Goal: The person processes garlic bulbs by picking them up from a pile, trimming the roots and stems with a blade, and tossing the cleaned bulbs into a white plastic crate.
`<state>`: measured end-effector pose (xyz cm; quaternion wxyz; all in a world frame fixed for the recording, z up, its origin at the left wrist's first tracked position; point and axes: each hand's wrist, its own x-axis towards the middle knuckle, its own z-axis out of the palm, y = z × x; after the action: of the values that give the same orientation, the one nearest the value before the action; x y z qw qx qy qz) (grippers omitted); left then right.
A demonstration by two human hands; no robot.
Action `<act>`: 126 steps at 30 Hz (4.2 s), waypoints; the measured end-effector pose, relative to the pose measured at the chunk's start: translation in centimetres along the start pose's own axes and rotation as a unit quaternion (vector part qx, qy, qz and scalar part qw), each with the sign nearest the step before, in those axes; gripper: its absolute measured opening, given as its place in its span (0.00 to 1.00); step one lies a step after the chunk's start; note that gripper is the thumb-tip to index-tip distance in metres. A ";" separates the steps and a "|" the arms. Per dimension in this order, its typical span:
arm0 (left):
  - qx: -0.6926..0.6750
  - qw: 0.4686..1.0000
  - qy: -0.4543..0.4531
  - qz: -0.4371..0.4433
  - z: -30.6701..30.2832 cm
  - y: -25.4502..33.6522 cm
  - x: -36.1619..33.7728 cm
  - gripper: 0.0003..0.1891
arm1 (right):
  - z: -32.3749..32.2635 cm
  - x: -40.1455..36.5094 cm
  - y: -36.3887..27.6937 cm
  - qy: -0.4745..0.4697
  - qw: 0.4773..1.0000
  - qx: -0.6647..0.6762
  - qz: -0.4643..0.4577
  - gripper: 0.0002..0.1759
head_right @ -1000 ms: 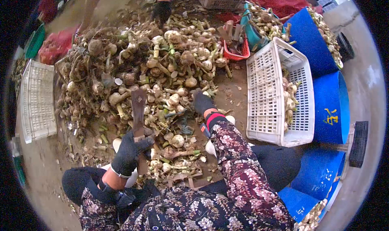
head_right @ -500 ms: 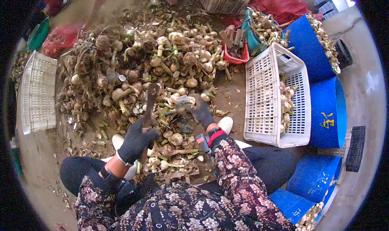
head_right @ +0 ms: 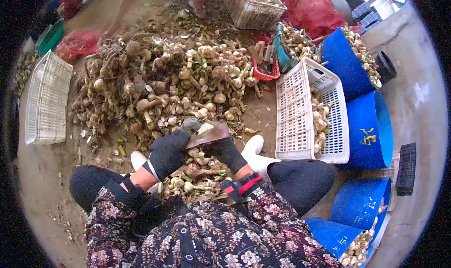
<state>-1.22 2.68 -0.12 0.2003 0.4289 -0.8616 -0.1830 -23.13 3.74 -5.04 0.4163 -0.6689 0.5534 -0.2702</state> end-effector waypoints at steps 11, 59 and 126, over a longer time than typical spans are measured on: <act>0.028 1.000 -0.008 0.000 0.0 0.0 -0.5 0.08 | 3.0 -0.5 4.0 -0.011 0.997 0.070 -0.018 0.28; -0.363 0.903 0.002 -0.228 1.6 1.3 0.3 0.20 | 1.1 0.2 -1.8 0.156 0.724 0.661 0.123 0.29; 0.001 0.998 -0.011 -0.057 0.6 -1.1 0.5 0.15 | 2.0 4.1 2.4 -0.060 0.873 0.479 0.071 0.37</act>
<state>-1.12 1.75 -1.09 0.1791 0.4756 -0.8381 -0.1981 -21.73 0.15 -8.56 0.7361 -0.3618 0.3761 -0.4310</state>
